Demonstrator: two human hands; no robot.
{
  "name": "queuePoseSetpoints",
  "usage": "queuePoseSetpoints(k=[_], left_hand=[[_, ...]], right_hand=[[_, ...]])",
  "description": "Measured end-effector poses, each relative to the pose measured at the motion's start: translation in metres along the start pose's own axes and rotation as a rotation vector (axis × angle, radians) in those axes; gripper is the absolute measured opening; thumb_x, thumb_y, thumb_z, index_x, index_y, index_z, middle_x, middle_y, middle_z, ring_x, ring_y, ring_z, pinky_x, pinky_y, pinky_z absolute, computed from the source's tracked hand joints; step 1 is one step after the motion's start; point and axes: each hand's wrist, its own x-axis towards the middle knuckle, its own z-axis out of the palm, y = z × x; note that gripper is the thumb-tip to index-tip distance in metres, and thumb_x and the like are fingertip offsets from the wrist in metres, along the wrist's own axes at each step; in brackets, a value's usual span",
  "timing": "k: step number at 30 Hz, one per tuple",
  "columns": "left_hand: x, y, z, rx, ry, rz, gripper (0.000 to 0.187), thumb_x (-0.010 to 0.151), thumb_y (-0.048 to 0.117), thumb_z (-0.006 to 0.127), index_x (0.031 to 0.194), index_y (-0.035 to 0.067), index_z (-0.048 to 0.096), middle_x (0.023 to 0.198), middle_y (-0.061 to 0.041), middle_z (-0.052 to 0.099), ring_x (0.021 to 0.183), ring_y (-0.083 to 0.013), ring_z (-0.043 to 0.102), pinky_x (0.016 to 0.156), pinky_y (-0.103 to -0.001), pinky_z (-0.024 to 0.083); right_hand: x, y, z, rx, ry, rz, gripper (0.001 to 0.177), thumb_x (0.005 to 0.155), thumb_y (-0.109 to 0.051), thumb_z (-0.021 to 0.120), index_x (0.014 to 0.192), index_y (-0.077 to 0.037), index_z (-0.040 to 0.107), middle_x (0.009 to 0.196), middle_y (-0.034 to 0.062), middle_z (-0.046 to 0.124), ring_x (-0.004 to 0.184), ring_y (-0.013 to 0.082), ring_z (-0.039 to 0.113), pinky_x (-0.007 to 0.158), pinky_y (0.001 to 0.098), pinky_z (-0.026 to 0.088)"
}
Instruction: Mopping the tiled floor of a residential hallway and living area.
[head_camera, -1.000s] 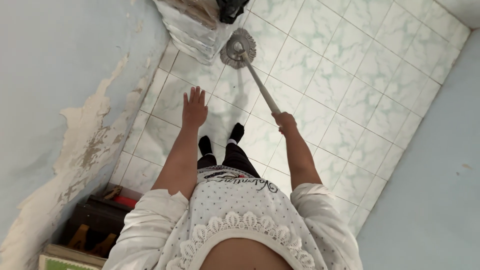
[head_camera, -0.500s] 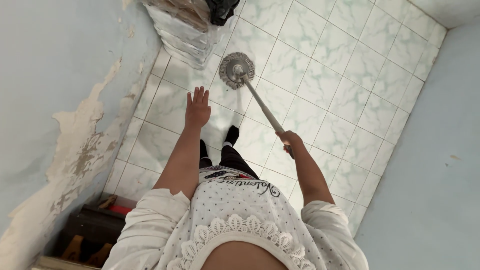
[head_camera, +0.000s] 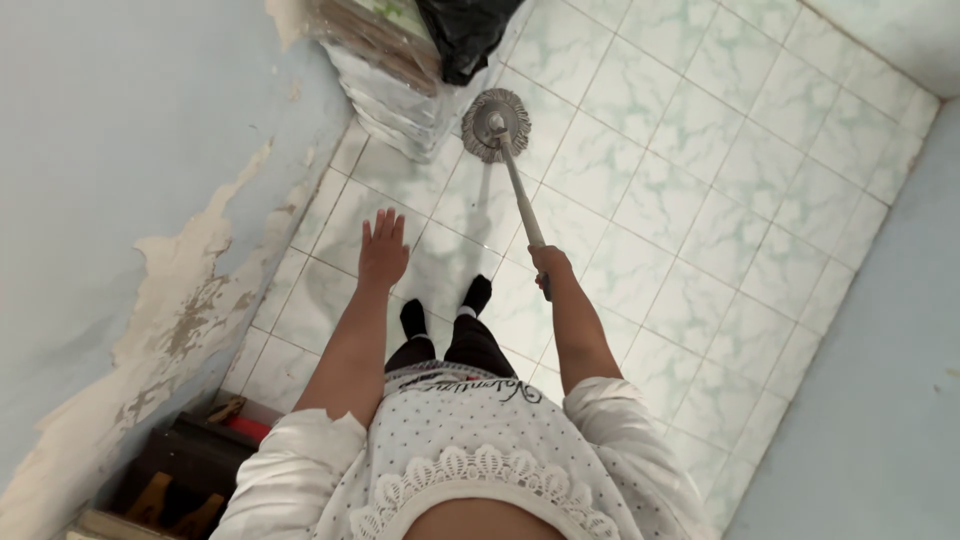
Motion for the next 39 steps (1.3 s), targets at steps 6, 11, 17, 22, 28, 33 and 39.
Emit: queuePoseSetpoints(k=[6,11,17,22,28,33,39], left_hand=[[0.0,-0.012,0.003,0.084,-0.065,-0.028,0.069,0.1,0.034,0.051,0.159,0.008,0.026,0.168,-0.012,0.016,0.155,-0.0301,0.011,0.123,-0.052,0.009],[-0.001,0.007,-0.005,0.047,-0.003,0.008,0.069,0.101,0.034,0.052,0.16,0.008,0.028,0.17,-0.011,0.019,0.158,-0.0279,0.012,0.126,-0.052,0.01],[-0.001,0.022,-0.013,0.027,0.017,0.081,0.069,0.101,0.035,0.053,0.162,0.009,0.03,0.172,-0.011,0.021,0.159,-0.0277,0.013,0.128,-0.052,0.01],[0.005,0.032,-0.017,0.062,-0.057,0.131,0.07,0.101,0.034,0.052,0.161,0.008,0.026,0.17,-0.011,0.016,0.157,-0.0282,0.009,0.126,-0.053,0.007],[0.007,0.041,-0.016,-0.022,-0.017,0.194,0.069,0.102,0.033,0.05,0.162,0.01,0.026,0.172,-0.009,0.015,0.159,-0.027,0.009,0.128,-0.051,0.005],[0.007,0.034,-0.018,0.04,-0.034,0.207,0.07,0.102,0.035,0.049,0.163,0.011,0.024,0.173,-0.008,0.014,0.159,-0.0271,0.008,0.128,-0.052,0.005],[0.005,0.015,-0.025,0.059,-0.075,0.159,0.07,0.102,0.034,0.049,0.163,0.012,0.022,0.172,-0.009,0.012,0.158,-0.027,0.007,0.127,-0.052,0.004]], right_hand=[[0.033,-0.013,-0.005,-0.051,0.046,-0.066,0.057,0.1,-0.048,0.058,0.119,0.005,0.064,0.068,0.0149,0.063,0.05,0.0245,0.061,0.043,0.0398,0.05],[0.011,0.006,-0.01,0.001,0.051,-0.022,0.061,0.099,-0.051,0.059,0.122,0.006,0.061,0.068,0.0137,0.062,0.051,0.0226,0.06,0.044,0.0391,0.048],[0.008,0.057,-0.008,-0.037,-0.025,0.062,0.066,0.099,-0.056,0.056,0.126,0.004,0.054,0.071,0.0126,0.06,0.054,0.022,0.059,0.047,0.0398,0.049],[-0.012,0.108,-0.001,-0.041,-0.046,0.141,0.066,0.099,-0.059,0.055,0.119,0.003,0.054,0.071,0.0117,0.058,0.055,0.022,0.057,0.047,0.0405,0.05],[-0.034,0.151,-0.001,-0.092,-0.07,0.149,0.068,0.099,-0.062,0.052,0.116,0.003,0.055,0.067,0.0109,0.058,0.053,0.0226,0.057,0.047,0.0407,0.049],[-0.054,0.147,0.015,-0.054,-0.056,0.174,0.066,0.099,-0.062,0.053,0.119,0.002,0.054,0.07,0.0105,0.059,0.055,0.0218,0.058,0.048,0.04,0.05],[-0.047,0.124,0.033,-0.053,-0.056,0.2,0.068,0.099,-0.063,0.053,0.12,0.002,0.053,0.074,0.0123,0.06,0.058,0.0225,0.061,0.051,0.0403,0.053]])
